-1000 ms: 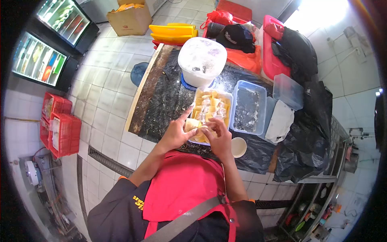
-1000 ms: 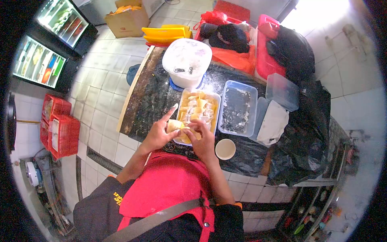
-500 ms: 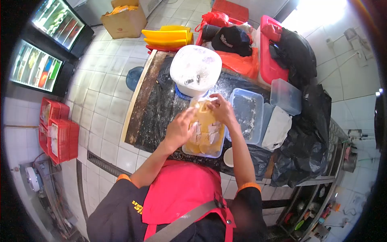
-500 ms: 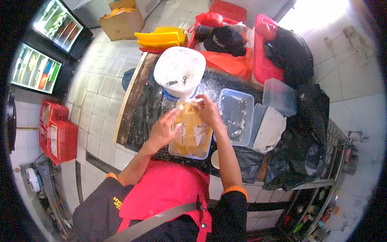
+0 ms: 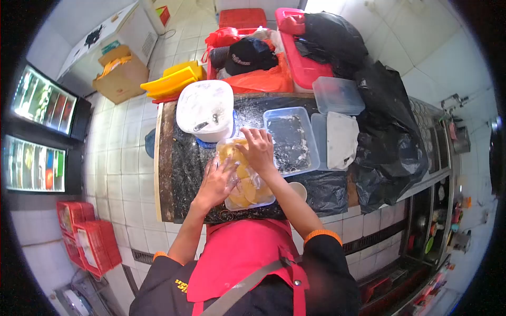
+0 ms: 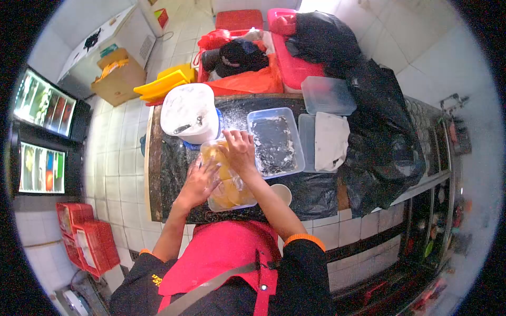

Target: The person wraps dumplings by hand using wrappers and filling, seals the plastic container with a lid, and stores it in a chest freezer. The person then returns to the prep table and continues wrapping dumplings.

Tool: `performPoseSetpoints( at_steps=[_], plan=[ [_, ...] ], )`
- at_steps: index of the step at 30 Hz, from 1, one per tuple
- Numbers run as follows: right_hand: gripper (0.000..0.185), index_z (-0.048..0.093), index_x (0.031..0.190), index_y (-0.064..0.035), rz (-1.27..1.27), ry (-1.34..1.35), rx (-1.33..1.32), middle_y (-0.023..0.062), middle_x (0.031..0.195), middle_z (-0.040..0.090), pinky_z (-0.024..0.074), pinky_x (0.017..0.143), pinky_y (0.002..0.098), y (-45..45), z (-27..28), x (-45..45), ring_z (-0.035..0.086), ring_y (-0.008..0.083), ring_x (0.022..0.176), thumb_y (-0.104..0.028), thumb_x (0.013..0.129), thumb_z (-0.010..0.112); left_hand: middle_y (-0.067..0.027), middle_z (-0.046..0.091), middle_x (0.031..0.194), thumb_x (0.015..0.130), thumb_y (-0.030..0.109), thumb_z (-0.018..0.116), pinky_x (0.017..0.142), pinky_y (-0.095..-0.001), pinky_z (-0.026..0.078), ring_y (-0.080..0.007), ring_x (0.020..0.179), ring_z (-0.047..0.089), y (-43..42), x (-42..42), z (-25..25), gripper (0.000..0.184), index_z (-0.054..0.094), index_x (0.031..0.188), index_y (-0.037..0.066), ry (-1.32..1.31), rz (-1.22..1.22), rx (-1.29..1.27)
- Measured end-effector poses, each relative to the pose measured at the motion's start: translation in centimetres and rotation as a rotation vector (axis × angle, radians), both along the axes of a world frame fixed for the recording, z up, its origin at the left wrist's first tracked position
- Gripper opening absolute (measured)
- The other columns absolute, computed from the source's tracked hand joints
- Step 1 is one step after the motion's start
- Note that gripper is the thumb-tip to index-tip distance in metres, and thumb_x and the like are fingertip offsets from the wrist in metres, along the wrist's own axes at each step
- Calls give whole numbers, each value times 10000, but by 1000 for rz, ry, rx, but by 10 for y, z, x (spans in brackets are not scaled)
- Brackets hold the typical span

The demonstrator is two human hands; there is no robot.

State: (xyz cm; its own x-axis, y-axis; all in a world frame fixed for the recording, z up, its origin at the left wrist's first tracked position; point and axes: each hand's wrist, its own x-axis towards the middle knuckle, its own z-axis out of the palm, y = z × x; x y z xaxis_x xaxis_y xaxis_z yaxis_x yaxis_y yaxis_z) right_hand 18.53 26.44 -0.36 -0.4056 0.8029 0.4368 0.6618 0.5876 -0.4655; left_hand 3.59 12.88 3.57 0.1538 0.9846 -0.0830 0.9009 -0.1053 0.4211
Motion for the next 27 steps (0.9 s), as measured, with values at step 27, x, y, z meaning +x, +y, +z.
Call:
performPoseSetpoints(
  at_steps=[27],
  plan=[
    [229, 688, 1025, -55, 325, -213, -88, 121, 859, 659, 530, 658, 359, -132, 32, 43, 653, 258, 708, -66, 796, 674, -137, 563, 1303, 863, 28, 524, 1079, -356, 339, -229, 1234, 494, -42, 150, 273, 470, 514, 1332, 18, -1454, -106, 187]
  ],
)
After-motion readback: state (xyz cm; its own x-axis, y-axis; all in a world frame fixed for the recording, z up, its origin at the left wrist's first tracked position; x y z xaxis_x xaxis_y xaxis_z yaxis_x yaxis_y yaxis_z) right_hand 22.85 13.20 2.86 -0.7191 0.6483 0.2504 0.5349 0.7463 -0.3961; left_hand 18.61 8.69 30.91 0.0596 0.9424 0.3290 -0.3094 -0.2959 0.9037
